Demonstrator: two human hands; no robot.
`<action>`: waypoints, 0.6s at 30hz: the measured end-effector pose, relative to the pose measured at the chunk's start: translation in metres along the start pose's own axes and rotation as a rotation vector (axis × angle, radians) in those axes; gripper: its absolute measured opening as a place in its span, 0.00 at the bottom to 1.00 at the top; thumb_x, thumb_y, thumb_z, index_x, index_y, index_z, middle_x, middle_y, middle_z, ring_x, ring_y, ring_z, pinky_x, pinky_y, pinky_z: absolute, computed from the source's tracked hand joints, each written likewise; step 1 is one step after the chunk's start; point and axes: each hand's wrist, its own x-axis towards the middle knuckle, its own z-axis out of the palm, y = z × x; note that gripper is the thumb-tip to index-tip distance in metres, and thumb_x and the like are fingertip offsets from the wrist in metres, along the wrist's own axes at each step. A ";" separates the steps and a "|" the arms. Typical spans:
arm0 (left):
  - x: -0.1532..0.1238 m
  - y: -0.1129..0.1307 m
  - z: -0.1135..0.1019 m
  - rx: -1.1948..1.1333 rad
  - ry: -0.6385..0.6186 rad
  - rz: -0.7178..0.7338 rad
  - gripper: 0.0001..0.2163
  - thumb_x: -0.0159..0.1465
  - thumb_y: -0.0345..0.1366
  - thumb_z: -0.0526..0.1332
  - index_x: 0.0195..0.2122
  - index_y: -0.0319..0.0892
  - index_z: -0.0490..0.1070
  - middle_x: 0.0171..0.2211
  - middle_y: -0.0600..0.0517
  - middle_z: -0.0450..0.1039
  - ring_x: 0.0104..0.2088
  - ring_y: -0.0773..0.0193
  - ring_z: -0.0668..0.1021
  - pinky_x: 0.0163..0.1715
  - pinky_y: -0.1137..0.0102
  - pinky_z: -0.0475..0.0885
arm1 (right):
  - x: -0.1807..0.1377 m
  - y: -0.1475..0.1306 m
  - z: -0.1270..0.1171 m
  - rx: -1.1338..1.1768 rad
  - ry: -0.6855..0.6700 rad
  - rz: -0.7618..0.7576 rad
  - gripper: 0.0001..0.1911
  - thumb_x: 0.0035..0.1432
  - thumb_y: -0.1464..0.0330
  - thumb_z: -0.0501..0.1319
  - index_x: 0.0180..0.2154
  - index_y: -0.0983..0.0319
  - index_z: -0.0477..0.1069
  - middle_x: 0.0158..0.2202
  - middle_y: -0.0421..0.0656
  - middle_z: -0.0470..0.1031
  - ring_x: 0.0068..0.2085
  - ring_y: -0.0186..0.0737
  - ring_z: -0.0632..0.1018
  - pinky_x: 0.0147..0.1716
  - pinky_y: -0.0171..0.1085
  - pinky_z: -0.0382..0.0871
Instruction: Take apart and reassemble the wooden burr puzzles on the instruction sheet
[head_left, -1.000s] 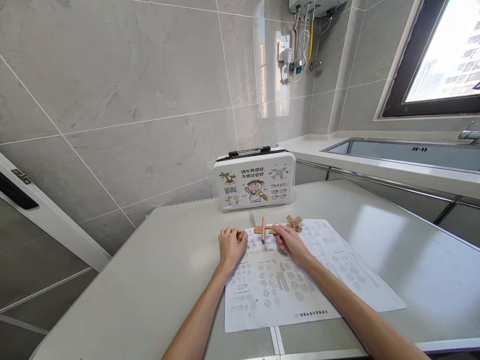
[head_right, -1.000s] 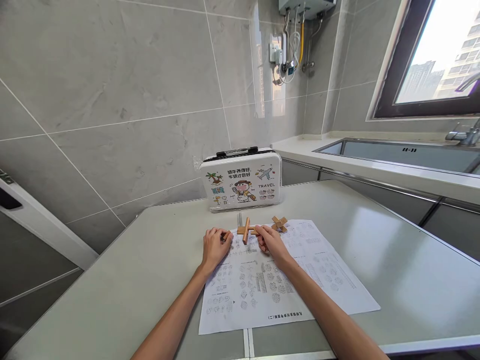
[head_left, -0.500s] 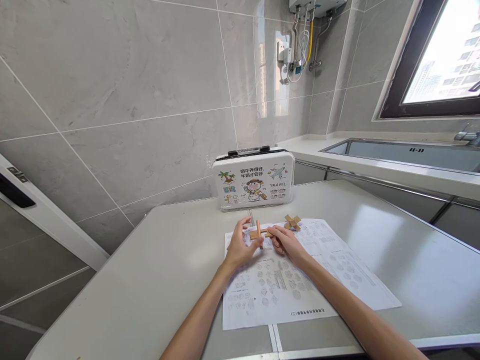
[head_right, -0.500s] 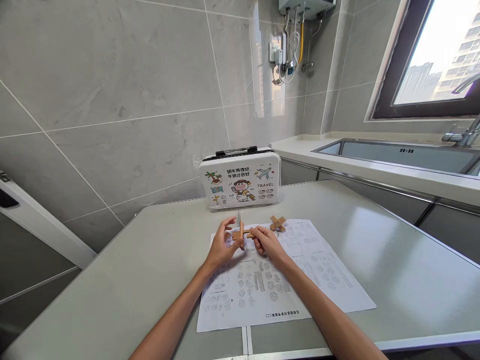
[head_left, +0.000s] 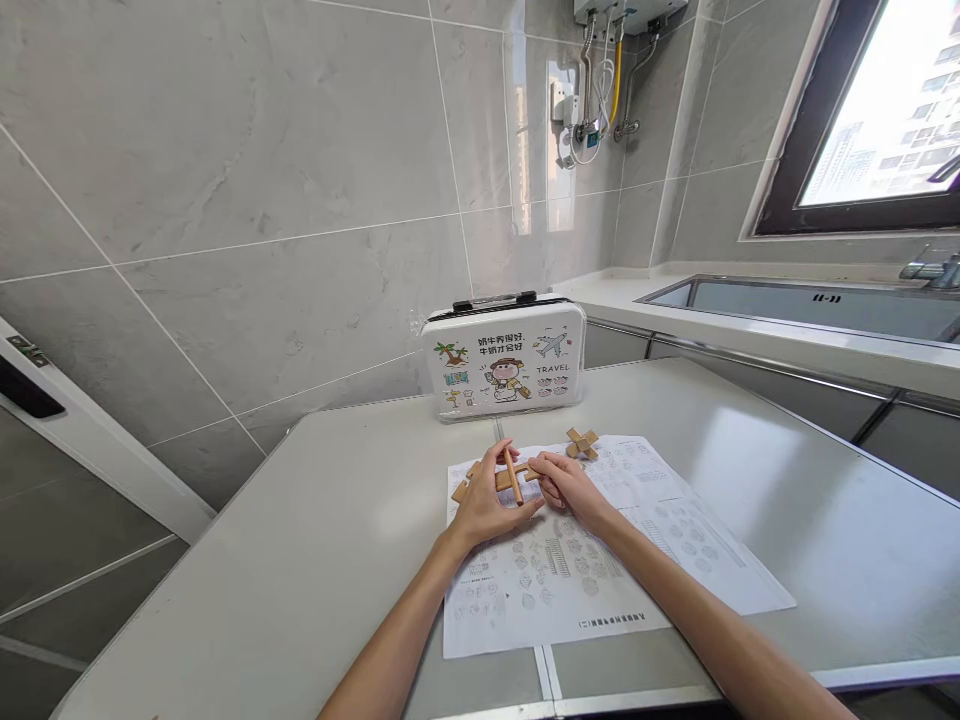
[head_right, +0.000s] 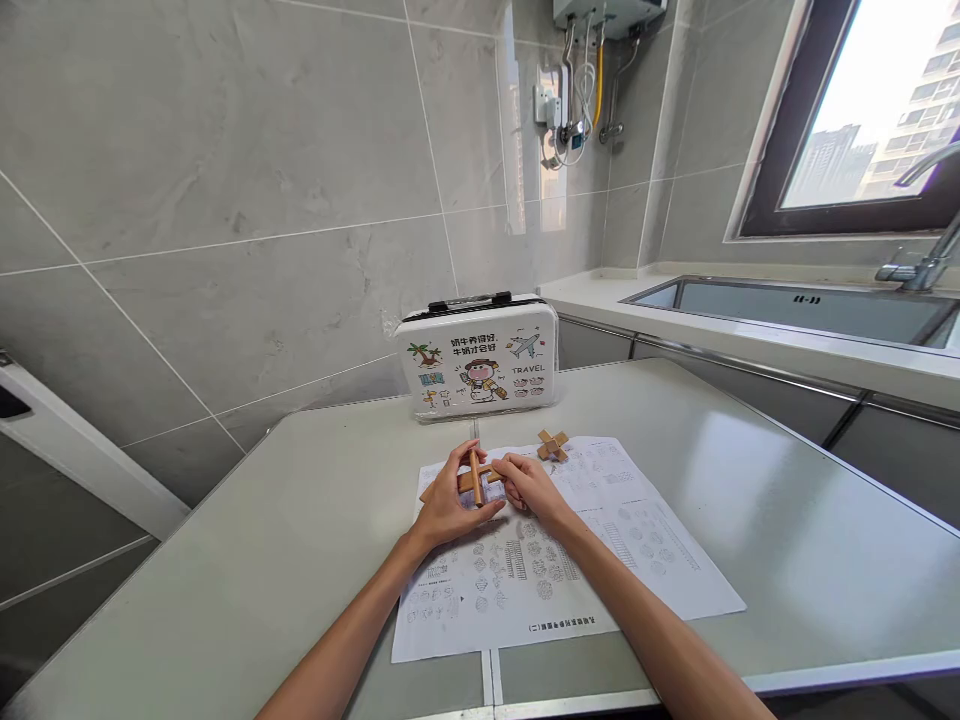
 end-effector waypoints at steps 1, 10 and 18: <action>0.000 0.000 0.000 0.007 0.008 0.000 0.41 0.54 0.43 0.75 0.67 0.52 0.58 0.57 0.46 0.71 0.58 0.52 0.75 0.61 0.53 0.69 | 0.000 -0.001 0.001 -0.002 0.005 -0.004 0.28 0.55 0.48 0.68 0.23 0.58 0.58 0.15 0.30 0.54 0.16 0.27 0.56 0.17 0.31 0.47; 0.001 -0.001 0.003 -0.015 0.049 -0.005 0.36 0.53 0.37 0.73 0.63 0.52 0.64 0.54 0.47 0.73 0.54 0.51 0.77 0.59 0.50 0.71 | 0.003 0.002 -0.006 -0.021 0.064 -0.043 0.27 0.55 0.49 0.67 0.22 0.58 0.56 0.17 0.30 0.48 0.17 0.27 0.53 0.17 0.33 0.41; 0.004 -0.001 0.004 0.012 0.121 -0.031 0.32 0.51 0.38 0.73 0.57 0.50 0.64 0.47 0.50 0.73 0.47 0.55 0.77 0.53 0.56 0.73 | 0.002 -0.006 -0.005 0.011 0.105 -0.068 0.30 0.51 0.48 0.69 0.21 0.58 0.54 0.18 0.31 0.48 0.18 0.26 0.51 0.19 0.33 0.38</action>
